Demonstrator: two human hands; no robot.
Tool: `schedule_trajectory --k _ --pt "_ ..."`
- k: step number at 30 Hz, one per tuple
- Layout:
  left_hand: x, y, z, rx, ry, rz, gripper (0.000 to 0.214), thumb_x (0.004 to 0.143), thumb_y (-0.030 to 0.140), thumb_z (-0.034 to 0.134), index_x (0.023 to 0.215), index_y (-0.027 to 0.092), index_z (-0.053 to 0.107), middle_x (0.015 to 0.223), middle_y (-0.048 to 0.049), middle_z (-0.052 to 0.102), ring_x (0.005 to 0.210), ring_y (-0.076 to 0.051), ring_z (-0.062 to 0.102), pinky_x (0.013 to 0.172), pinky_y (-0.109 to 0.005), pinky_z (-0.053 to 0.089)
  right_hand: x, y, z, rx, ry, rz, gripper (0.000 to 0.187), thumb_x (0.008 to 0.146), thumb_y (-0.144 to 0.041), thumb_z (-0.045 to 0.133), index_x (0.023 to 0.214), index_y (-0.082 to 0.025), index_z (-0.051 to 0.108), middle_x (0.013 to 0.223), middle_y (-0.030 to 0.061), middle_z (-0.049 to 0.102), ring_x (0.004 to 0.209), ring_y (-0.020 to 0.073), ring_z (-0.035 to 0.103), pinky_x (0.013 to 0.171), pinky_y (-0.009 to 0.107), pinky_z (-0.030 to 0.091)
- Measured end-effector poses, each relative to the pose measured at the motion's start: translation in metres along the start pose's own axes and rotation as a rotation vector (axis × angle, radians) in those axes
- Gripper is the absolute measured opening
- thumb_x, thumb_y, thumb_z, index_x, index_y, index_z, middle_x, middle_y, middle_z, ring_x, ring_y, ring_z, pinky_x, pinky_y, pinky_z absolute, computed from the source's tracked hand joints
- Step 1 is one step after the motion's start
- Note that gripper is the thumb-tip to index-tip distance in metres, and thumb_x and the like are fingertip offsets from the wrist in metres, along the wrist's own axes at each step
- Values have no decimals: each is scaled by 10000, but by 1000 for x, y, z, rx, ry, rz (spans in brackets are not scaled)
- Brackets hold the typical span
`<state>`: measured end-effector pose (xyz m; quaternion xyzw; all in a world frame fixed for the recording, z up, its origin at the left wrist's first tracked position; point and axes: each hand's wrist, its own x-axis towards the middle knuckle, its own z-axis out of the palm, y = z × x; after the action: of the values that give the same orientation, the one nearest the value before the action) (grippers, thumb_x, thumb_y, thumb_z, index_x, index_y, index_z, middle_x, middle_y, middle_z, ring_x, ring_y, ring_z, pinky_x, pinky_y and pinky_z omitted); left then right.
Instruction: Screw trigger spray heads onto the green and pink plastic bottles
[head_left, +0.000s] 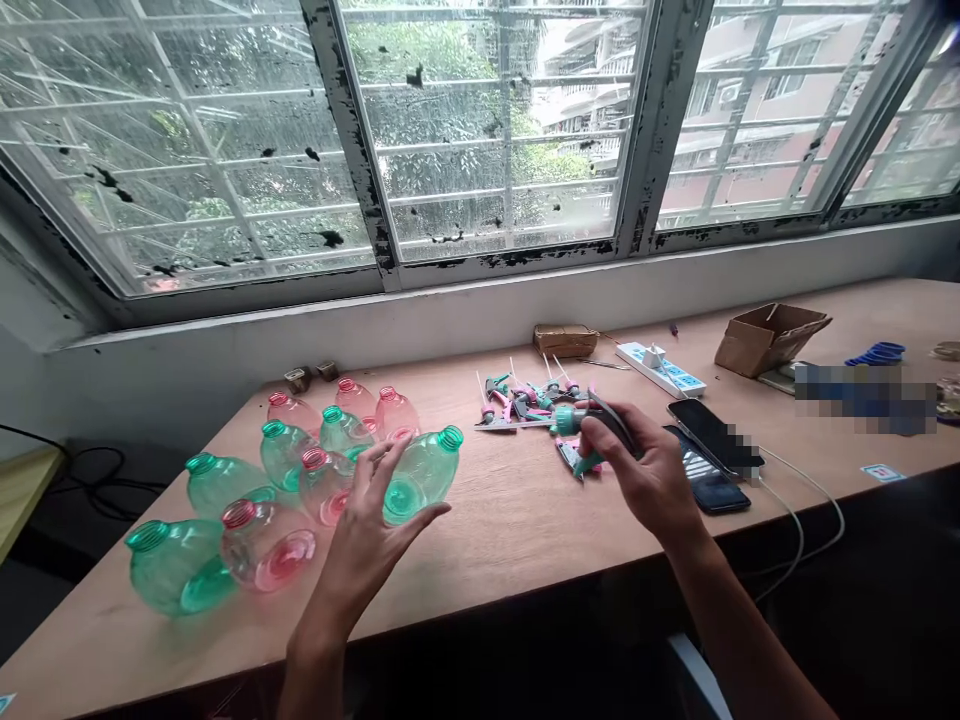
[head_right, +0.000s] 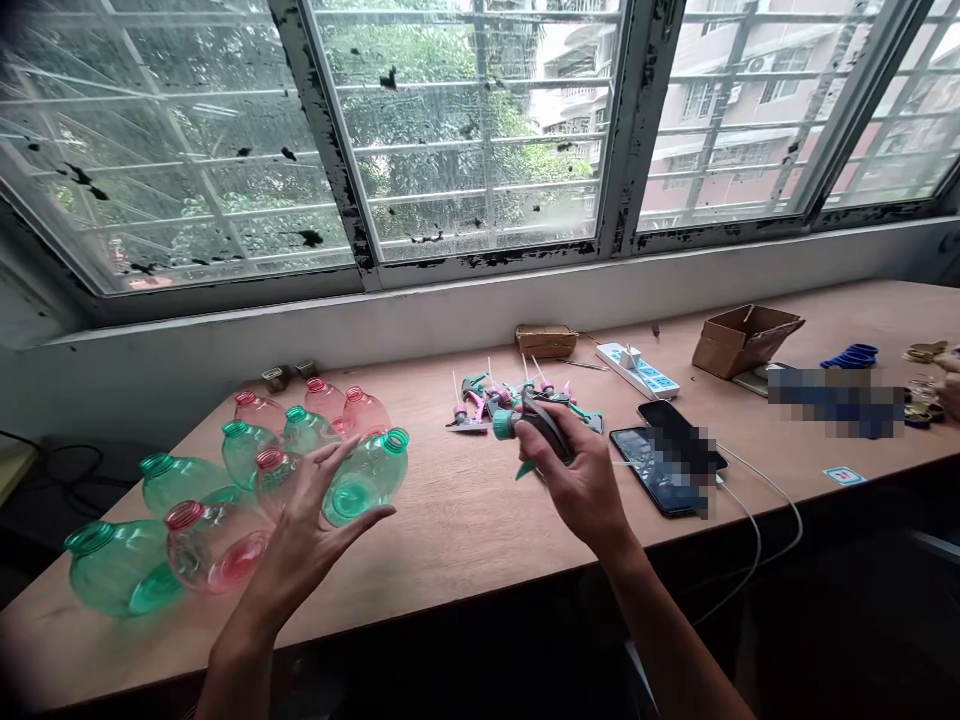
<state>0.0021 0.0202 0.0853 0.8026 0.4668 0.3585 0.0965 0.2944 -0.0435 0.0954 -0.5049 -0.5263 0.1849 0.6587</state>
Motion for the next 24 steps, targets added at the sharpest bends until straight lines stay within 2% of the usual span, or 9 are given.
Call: schedule_trajectory --k 4,6,9,13,16,20,24 --pt "-4 -3 -5 13 -53 71 736 820 518 724 1448 344 382 1442 -68 501 1382 -313 446 1109 -465 411 3 1 -13 168 152 -30 212 909 -398 666 997 -208 698 631 -25 614 573 157 589 549 270 545" --pt "-6 -7 -9 31 -81 68 723 824 535 711 1447 351 393 1453 -70 500 1378 -323 451 1102 -480 414 4 3 -16 226 129 -2 217 895 -406 684 977 -206 699 603 -29 598 544 153 573 506 259 528" --pt "-7 -9 -19 45 -61 54 723 820 574 690 1449 361 403 1454 -65 503 1361 -332 471 1074 -481 446 4 2 -13 215 11 65 242 883 -417 693 962 -188 705 583 -27 587 523 153 558 472 255 515" --pt "-10 -6 -30 63 -31 106 725 814 593 684 1446 364 413 1431 -61 522 1345 -338 492 1069 -478 459 1 -3 -5 175 -76 70 253 900 -415 666 955 -172 713 589 -22 582 556 158 556 526 273 538" --pt "-12 -4 -36 82 -61 137 718 826 575 684 1456 378 401 1416 -58 534 1325 -335 517 1031 -455 500 3 -1 -5 205 -37 76 253 899 -413 672 967 -173 711 590 -24 580 550 155 544 503 263 522" --pt "-13 -6 -38 112 -43 134 718 829 582 681 1455 368 401 1411 -58 538 1338 -329 501 1004 -433 522 9 8 -14 313 33 87 232 890 -405 692 950 -181 707 583 -34 558 500 136 510 433 239 475" --pt "-14 -6 -36 120 -75 152 733 825 598 677 1459 374 386 1427 -51 526 1323 -321 523 1054 -437 487 10 9 -20 300 2 117 242 889 -413 699 956 -181 704 579 -34 568 492 135 523 424 235 469"
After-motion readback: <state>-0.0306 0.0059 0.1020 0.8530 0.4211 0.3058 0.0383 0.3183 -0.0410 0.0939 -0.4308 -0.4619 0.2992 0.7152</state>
